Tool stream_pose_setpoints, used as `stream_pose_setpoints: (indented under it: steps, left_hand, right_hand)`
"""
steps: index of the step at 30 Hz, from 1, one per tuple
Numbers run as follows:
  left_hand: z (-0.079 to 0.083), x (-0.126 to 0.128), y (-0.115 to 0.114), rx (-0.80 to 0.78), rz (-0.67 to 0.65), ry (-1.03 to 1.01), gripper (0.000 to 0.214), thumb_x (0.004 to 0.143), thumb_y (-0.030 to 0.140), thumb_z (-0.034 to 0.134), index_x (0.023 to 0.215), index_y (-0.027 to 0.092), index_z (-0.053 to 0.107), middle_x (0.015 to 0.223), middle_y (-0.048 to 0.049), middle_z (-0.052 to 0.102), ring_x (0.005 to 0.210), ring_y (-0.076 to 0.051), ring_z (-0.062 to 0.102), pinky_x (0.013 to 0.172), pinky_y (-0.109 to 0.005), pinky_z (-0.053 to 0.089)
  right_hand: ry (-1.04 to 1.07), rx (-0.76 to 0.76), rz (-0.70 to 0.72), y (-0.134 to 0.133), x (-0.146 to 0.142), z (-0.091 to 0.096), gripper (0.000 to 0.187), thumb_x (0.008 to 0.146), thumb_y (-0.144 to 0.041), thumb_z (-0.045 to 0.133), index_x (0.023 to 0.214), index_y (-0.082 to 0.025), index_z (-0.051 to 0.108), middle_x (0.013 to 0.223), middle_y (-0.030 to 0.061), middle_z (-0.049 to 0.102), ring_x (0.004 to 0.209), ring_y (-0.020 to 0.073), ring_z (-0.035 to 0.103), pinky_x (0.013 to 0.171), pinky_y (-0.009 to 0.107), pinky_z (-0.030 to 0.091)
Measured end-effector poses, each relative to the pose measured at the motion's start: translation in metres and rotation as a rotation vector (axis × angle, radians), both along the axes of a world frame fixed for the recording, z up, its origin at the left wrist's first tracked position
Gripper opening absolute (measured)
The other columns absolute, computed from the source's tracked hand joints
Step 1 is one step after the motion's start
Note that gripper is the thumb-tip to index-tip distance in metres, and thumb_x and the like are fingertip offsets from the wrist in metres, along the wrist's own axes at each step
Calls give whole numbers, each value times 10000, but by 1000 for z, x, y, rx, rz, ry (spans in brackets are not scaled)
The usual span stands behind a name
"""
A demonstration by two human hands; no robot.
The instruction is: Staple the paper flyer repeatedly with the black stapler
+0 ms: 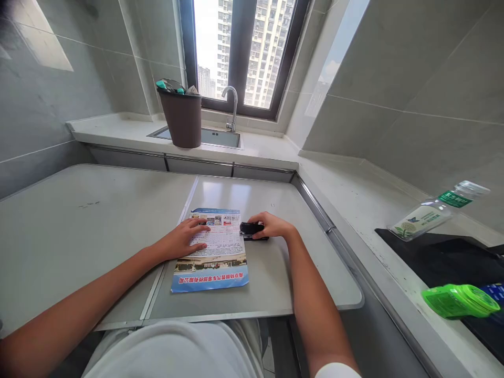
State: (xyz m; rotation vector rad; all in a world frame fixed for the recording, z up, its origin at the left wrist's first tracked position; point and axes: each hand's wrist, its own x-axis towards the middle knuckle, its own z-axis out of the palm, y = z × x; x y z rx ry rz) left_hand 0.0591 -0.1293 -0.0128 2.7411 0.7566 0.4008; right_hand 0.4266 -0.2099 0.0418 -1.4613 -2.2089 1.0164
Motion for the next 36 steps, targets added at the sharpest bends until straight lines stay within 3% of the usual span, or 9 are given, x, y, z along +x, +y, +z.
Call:
stream_pose_setpoints:
  steps: [3,7,12,17,21,28,36]
  left_hand:
    - [-1,-1,1,22,-18,0,516,933,549,622,1362,262,636,1539,-111,520,1435,-373,450,1198,-562,374]
    - [-3,-1,1,50,-32,-7,515,940,541,610,1367,253,629,1526,-112,533,1427,-368,458,1204,-561,360]
    - [2,0,-4,39,-36,-3,509,923,528,634,1349,248,638,1507,-116,546,1409,-372,473,1192,-568,366]
    - [7,1,-8,37,-36,-4,482,912,519,647,1314,254,652,1477,-113,563,1376,-367,501,1170,-572,385]
    - [7,1,-8,34,-31,-6,485,914,529,644,1315,257,649,1471,-114,565,1356,-366,513,1161,-576,392]
    - [3,0,-7,19,-25,-4,502,915,550,642,1330,268,635,1487,-107,550,1374,-363,492,1169,-571,390]
    - [4,0,-7,20,-18,-22,493,907,545,653,1319,274,645,1473,-100,562,1362,-361,503,1160,-554,404]
  right_hand:
    - [14,-14,134,0,-1,2,364,767,-357,811,1087,-191,765,1053,41,730,934,211,635,810,289,475]
    - [61,-44,269,0,-11,4,488,797,-356,812,1256,-215,722,1258,75,701,1065,235,647,910,322,490]
    - [-5,-28,189,-1,-19,3,420,813,-333,791,1208,-208,718,1122,44,709,940,195,636,796,277,484]
    - [-52,88,149,-1,-20,2,340,819,-270,765,1150,-206,722,1120,45,687,932,196,624,791,280,471]
    - [-86,147,116,-1,-23,0,364,855,-227,721,1218,-218,691,1155,59,696,981,216,637,829,298,478]
    - [-36,230,72,1,-36,0,377,959,-426,671,1289,-245,683,1173,63,719,1007,223,652,887,313,487]
    - [-41,255,21,3,-41,-3,281,952,-406,676,1145,-213,740,1068,63,727,914,209,642,814,298,472]
